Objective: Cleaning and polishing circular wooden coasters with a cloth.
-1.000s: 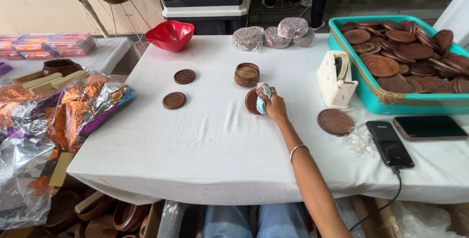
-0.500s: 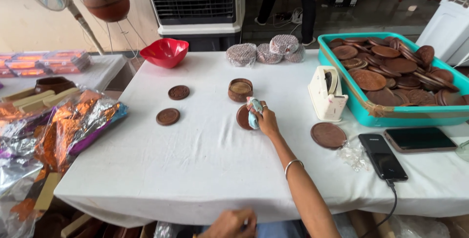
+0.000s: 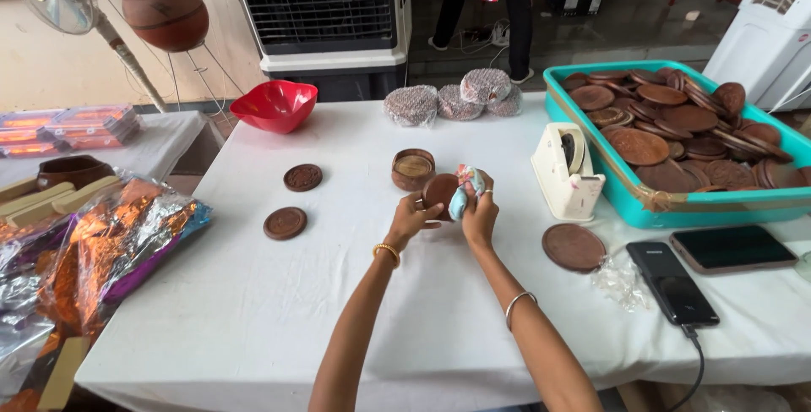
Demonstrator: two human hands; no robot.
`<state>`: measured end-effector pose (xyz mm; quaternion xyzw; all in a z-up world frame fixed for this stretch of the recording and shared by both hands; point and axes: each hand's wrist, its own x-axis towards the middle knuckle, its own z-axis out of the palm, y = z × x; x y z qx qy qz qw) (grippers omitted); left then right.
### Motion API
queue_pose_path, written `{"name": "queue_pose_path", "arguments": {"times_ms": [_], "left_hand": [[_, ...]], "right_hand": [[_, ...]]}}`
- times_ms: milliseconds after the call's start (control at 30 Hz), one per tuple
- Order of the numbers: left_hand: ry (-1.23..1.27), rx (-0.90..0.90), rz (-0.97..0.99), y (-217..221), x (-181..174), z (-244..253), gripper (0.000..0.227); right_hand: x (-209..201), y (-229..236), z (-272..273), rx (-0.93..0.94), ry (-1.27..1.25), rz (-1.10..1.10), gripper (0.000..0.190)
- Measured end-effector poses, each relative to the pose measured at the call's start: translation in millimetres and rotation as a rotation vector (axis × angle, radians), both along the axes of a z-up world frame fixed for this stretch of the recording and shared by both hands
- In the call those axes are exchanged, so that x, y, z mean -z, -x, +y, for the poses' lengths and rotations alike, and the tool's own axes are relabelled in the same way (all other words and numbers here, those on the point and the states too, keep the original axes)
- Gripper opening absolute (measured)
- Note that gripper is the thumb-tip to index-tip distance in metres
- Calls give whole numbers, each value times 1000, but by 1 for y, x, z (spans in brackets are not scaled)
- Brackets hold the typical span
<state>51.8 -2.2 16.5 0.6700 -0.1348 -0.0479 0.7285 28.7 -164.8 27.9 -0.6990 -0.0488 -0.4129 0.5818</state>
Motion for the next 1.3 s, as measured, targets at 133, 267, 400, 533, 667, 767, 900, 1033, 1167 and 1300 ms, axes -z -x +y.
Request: {"name": "queue_pose_path", "arguments": {"times_ms": [133,267,400,533,667,767,900,1033,1167,1300], "left_hand": [[-10,-197,-75,-3,8,-10,47],[-280,-399,-169,5,21,-11,36],[-167,-348,-284,7,25,-2,43],[-218,-311,-340,18,23,-4,32],[-368,-262,-551,29,23,-7,37],[-559,-207,-627,32,28,-9,38],[-675,-154,-852,45,17,-11,52],[-691,-232,-748,48,9,-14,45],[-491,-316,-598,28,30,-7,28],[-484,-314,-542,44,6,-6,33]], "right_hand": [[-16,2,-5,59,286,115,41],[-10,-7,-4,-43,492,-30,50],[-13,2,8,-268,858,-365,47],[-16,10,20,-488,768,-167,53],[-17,13,24,-226,744,-293,51],[5,-8,12,-222,502,-163,43],[107,-97,-32,-191,69,359,64],[69,-69,-17,-289,-151,345,70],[-14,11,16,-227,521,-148,51],[-20,19,17,-307,529,-264,47]]}}
